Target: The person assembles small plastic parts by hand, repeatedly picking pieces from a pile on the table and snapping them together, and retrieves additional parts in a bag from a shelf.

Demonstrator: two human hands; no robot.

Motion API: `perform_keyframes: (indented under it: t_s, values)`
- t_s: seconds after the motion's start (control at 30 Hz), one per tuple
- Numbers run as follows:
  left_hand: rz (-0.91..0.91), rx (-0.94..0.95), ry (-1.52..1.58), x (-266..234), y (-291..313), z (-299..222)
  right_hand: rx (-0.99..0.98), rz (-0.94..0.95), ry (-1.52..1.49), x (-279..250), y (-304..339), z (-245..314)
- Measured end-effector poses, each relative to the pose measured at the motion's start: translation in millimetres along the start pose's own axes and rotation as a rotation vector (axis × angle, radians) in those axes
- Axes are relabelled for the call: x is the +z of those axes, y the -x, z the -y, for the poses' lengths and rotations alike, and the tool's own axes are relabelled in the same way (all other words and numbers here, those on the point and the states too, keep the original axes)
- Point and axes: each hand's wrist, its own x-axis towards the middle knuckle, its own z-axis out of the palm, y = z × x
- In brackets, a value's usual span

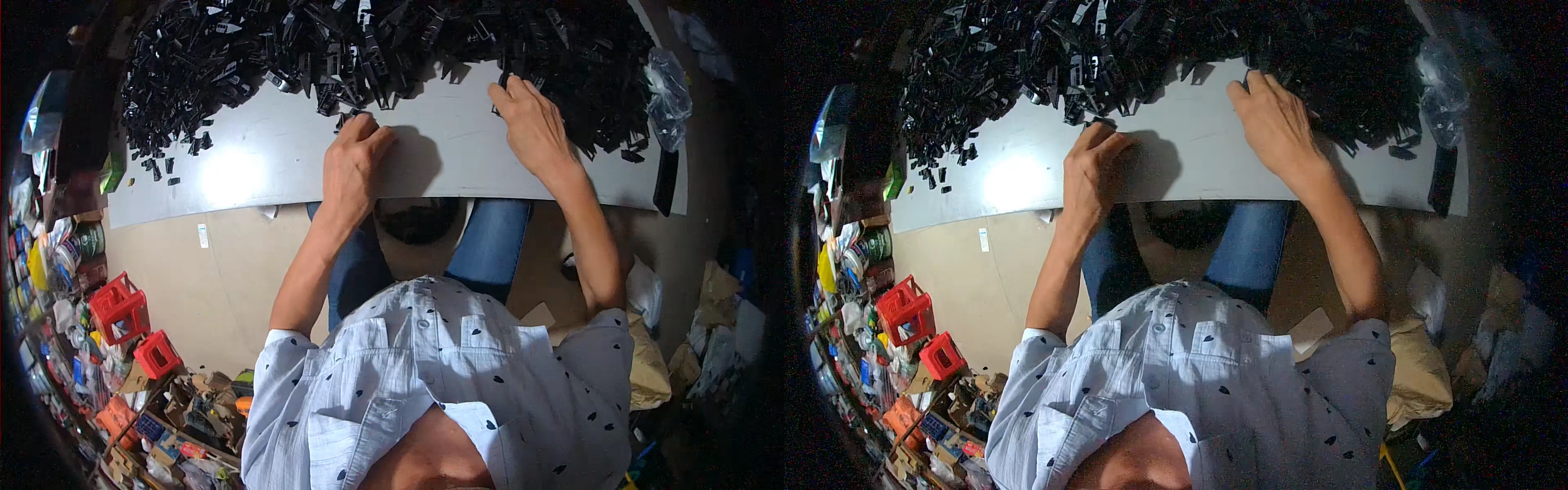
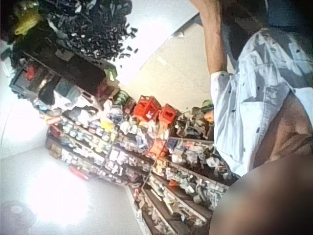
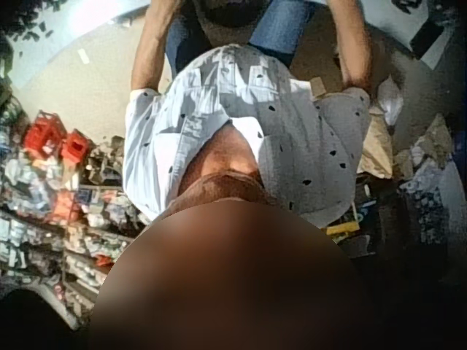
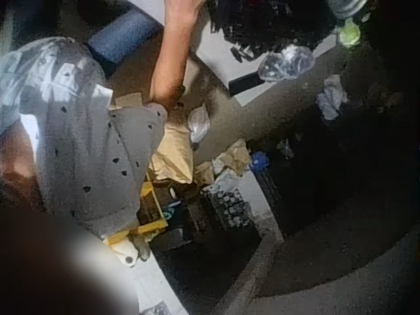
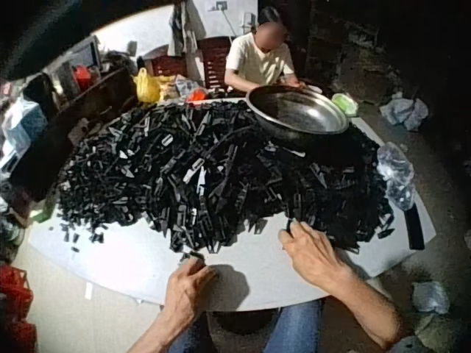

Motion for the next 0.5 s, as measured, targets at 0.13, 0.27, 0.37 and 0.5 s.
perform_keyframes:
  t_s: [0.13,0.27,0.37,0.5]
  values:
    - [0.058,-0.084,0.066,2,0,-3,-0.069,0.016,-0.149,1,0,3]
    - [0.128,-0.108,0.184,-11,-6,-10,-0.129,-0.034,-0.294,-1,1,5]
    - [0.181,-0.088,0.253,-14,-7,-9,-0.147,-0.149,-0.434,-12,2,17]
    - [0.149,-0.151,0.286,-16,-5,-8,-0.101,0.029,-0.738,-5,10,29]
